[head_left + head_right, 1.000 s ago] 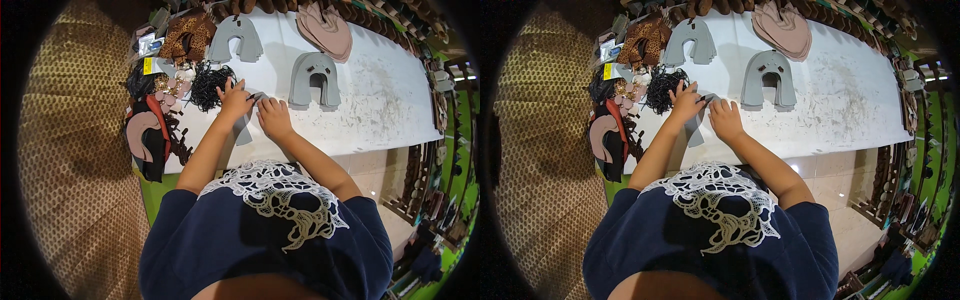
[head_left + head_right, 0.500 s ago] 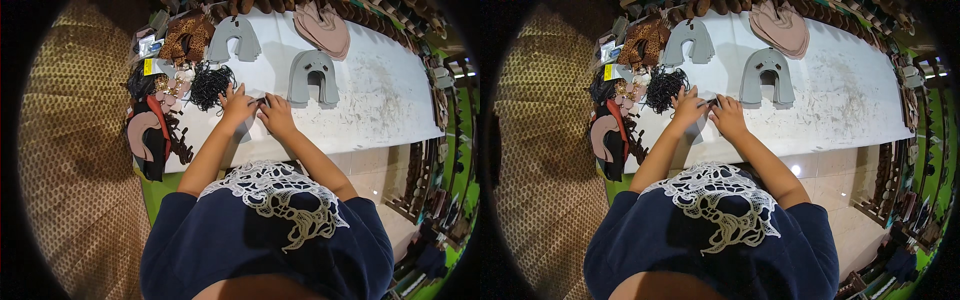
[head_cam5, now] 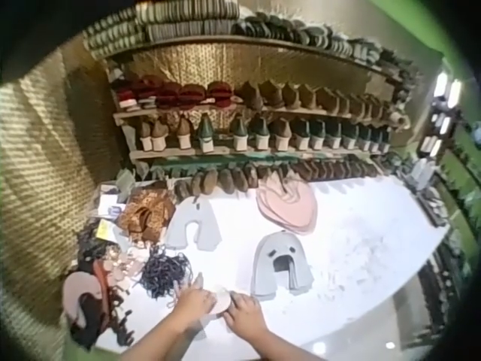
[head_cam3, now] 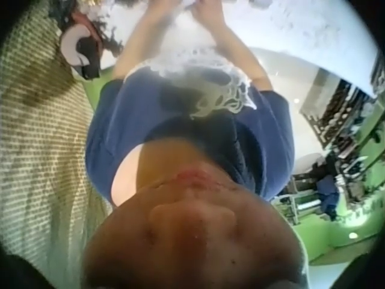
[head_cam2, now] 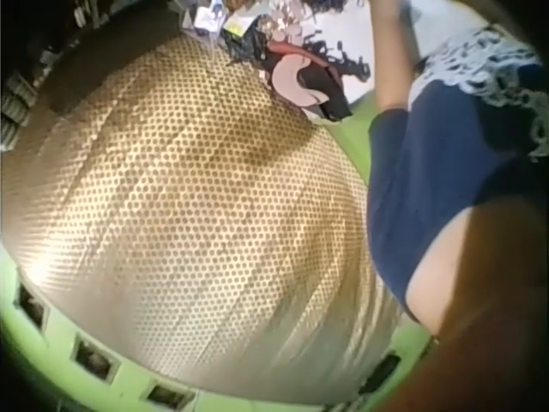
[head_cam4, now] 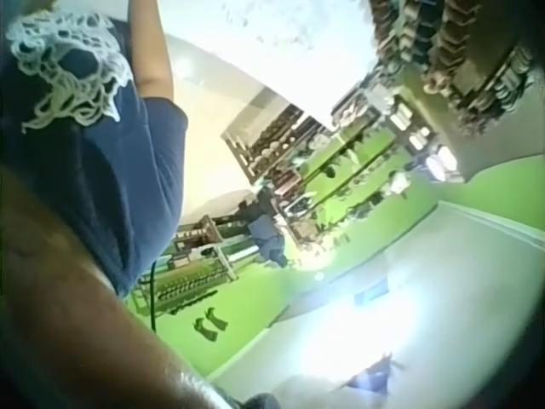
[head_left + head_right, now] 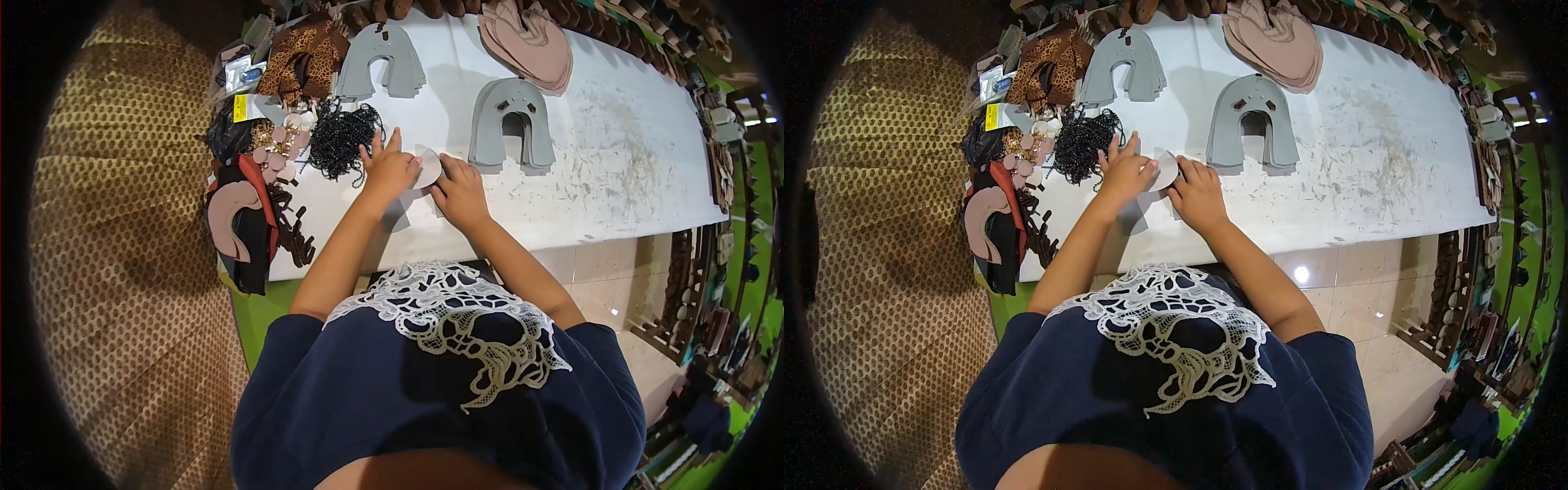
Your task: Assembling shoe components by hand at a manufacturing workstation.
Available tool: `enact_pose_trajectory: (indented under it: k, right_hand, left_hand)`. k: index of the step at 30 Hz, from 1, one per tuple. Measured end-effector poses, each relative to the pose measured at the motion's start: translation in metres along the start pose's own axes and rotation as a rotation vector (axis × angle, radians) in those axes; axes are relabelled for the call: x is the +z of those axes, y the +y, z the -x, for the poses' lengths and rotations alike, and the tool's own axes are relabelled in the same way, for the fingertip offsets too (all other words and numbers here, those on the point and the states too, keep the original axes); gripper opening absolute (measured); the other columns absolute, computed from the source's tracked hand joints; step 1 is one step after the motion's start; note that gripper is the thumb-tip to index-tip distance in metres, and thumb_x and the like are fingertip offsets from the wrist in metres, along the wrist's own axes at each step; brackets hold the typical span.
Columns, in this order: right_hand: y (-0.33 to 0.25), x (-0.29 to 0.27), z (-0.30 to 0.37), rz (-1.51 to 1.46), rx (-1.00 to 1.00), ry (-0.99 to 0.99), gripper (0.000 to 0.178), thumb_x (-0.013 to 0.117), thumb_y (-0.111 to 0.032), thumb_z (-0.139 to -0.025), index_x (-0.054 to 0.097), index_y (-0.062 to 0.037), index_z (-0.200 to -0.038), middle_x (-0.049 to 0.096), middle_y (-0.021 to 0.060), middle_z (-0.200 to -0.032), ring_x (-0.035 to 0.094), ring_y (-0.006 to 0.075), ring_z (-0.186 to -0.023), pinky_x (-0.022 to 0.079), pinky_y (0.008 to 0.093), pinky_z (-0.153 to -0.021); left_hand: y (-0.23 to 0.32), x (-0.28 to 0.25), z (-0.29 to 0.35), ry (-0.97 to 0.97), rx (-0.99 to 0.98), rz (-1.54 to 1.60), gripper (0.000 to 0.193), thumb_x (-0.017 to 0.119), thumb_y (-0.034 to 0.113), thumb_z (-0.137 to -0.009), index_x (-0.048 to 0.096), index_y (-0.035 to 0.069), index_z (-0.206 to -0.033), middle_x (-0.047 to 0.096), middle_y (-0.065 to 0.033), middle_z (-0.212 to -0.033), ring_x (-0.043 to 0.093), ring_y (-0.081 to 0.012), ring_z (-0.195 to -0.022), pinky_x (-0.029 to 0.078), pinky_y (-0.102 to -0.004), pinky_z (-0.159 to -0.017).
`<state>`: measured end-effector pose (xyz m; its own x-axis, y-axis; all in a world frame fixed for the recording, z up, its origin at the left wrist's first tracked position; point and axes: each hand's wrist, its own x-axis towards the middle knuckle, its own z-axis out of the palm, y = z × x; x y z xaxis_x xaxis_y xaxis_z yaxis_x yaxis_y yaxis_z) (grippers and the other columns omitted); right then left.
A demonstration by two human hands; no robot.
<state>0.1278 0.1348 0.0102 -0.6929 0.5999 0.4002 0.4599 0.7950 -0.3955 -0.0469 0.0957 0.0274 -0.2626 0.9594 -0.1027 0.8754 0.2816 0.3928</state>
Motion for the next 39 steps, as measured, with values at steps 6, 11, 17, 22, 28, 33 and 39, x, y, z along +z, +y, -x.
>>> enact_pose_trajectory:
  k: [6, 11, 17, 22, 28, 33, 39]
  right_hand:
    - [0.001, 0.001, 0.001, -0.042, 0.027, 0.018, 0.026, 0.064, -0.020, -0.072, 0.065, -0.0040, -0.092, 0.052, 0.0130, -0.120, 0.049, 0.0299, -0.109, 0.037, 0.0430, -0.090]
    - [0.002, -0.003, 0.001, -0.027, 0.033, -0.014, 0.025, 0.064, -0.021, -0.074, 0.065, -0.0049, -0.093, 0.052, 0.0133, -0.119, 0.049, 0.0296, -0.108, 0.037, 0.0426, -0.091]
    - [0.000, 0.000, 0.002, 0.006, 0.049, -0.017, 0.030, 0.062, -0.026, -0.078, 0.064, -0.0081, -0.102, 0.052, 0.0105, -0.120, 0.047, 0.0259, -0.110, 0.036, 0.0404, -0.092]
    - [0.001, 0.000, 0.001, 0.023, 0.046, -0.028, 0.034, 0.061, -0.027, -0.079, 0.063, -0.0104, -0.109, 0.052, 0.0110, -0.121, 0.047, 0.0269, -0.110, 0.037, 0.0410, -0.092]
    - [0.000, 0.003, 0.001, 0.055, 0.047, -0.038, 0.036, 0.059, -0.026, -0.079, 0.062, -0.0154, -0.114, 0.051, 0.0104, -0.122, 0.047, 0.0273, -0.111, 0.036, 0.0423, -0.092]
    - [-0.002, 0.002, 0.000, 0.091, 0.053, -0.063, 0.038, 0.058, -0.025, -0.080, 0.060, -0.0179, -0.117, 0.050, 0.0093, -0.124, 0.045, 0.0265, -0.111, 0.035, 0.0419, -0.092]
    - [-0.002, 0.005, 0.000, 0.117, 0.040, -0.048, 0.039, 0.058, -0.025, -0.080, 0.059, -0.0190, -0.118, 0.049, 0.0088, -0.125, 0.045, 0.0259, -0.110, 0.036, 0.0407, -0.090]
  left_hand:
    - [-0.002, -0.003, -0.013, 0.062, 0.054, -0.027, 0.017, 0.065, 0.031, -0.074, 0.070, 0.015, -0.079, 0.038, -0.0121, -0.140, 0.018, -0.0415, -0.133, 0.007, -0.0670, -0.101]
    - [-0.003, -0.002, -0.011, 0.123, 0.057, 0.037, 0.012, 0.068, 0.028, -0.072, 0.070, 0.018, -0.077, 0.041, -0.0104, -0.138, 0.020, -0.0410, -0.133, 0.007, -0.0677, -0.101]
    - [-0.009, 0.009, -0.016, 0.124, 0.005, 0.054, 0.008, 0.069, 0.028, -0.072, 0.072, 0.021, -0.073, 0.044, -0.0068, -0.136, 0.021, -0.0405, -0.133, 0.008, -0.0688, -0.100]
    - [-0.014, 0.006, -0.019, 0.114, 0.025, 0.021, 0.007, 0.069, 0.027, -0.072, 0.072, 0.020, -0.074, 0.044, -0.0041, -0.136, 0.021, -0.0400, -0.133, 0.005, -0.0689, -0.100]
    - [-0.020, 0.006, -0.021, 0.154, 0.064, -0.041, 0.008, 0.068, 0.025, -0.073, 0.069, 0.018, -0.071, 0.044, -0.0036, -0.136, 0.021, -0.0400, -0.132, 0.005, -0.0693, -0.099]
    - [-0.022, 0.004, -0.023, 0.159, 0.066, -0.081, 0.007, 0.067, 0.023, -0.073, 0.069, 0.016, -0.071, 0.045, -0.0042, -0.135, 0.021, -0.0404, -0.132, 0.006, -0.0695, -0.099]
    - [-0.022, 0.002, -0.022, 0.170, 0.055, -0.094, 0.011, 0.065, 0.025, -0.076, 0.069, 0.015, -0.074, 0.045, -0.0058, -0.135, 0.021, -0.0399, -0.132, 0.007, -0.0685, -0.099]
